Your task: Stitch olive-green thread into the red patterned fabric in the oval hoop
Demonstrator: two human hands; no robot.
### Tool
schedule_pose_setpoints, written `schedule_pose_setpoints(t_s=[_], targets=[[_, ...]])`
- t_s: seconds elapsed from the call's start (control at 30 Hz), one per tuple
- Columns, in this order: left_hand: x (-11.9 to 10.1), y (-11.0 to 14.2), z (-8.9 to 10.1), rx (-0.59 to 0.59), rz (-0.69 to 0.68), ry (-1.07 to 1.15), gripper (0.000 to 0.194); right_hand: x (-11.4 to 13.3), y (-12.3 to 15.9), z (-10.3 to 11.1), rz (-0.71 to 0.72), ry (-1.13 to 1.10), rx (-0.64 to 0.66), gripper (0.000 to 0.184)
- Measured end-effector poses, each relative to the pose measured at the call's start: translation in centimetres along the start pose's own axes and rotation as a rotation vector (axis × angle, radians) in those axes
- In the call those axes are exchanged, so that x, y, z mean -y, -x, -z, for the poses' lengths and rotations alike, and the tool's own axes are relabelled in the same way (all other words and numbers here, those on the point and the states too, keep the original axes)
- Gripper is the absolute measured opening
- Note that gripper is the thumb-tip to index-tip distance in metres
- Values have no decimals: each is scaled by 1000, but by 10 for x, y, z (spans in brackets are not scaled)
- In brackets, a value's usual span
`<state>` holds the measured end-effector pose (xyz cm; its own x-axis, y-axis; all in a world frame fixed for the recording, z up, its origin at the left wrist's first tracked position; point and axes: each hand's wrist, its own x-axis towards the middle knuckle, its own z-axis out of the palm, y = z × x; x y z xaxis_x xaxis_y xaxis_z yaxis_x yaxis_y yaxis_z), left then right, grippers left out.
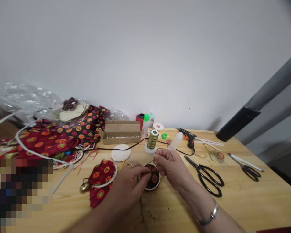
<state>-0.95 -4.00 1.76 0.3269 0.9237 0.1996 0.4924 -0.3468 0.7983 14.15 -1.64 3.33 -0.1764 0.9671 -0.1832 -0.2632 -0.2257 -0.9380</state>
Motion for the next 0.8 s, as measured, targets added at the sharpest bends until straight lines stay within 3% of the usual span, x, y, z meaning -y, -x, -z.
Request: schedule_pose_setpoints(t_s=[0.1, 0.23, 0.3, 0.33, 0.4, 0.47, 0.5, 0.6, 0.67, 0.8], targets=[[10, 16, 18, -68, 74, -18, 19, 3, 2, 4, -6, 18, 17, 21], [33, 36, 38, -137, 191, -52, 38, 7, 4, 11, 9, 23, 4, 20], [43, 41, 43, -234, 222, -165, 36, 7, 4, 13, 18, 33, -2, 19], [45, 42, 43, -280, 159, -268, 23, 8, 4, 13, 16, 40, -4, 19], [43, 41, 40, -410, 11, -423, 15, 7, 4, 11, 0, 55, -2, 18], [33, 36, 32, -476, -86, -399, 6, 6, 5, 7, -21, 75, 11, 18], [26, 32, 27, -457, -127, -341, 6, 5, 6, 4, -31, 85, 22, 18], [5, 16, 11, -286, -92, -123, 36, 1, 6, -5, -60, 114, 51, 17], [-4, 4, 3, -191, -38, 56, 40, -2, 4, -8, -64, 139, 61, 16], [-6, -17, -2, -139, 102, 309, 47, -5, -5, -6, -41, 206, 51, 17]])
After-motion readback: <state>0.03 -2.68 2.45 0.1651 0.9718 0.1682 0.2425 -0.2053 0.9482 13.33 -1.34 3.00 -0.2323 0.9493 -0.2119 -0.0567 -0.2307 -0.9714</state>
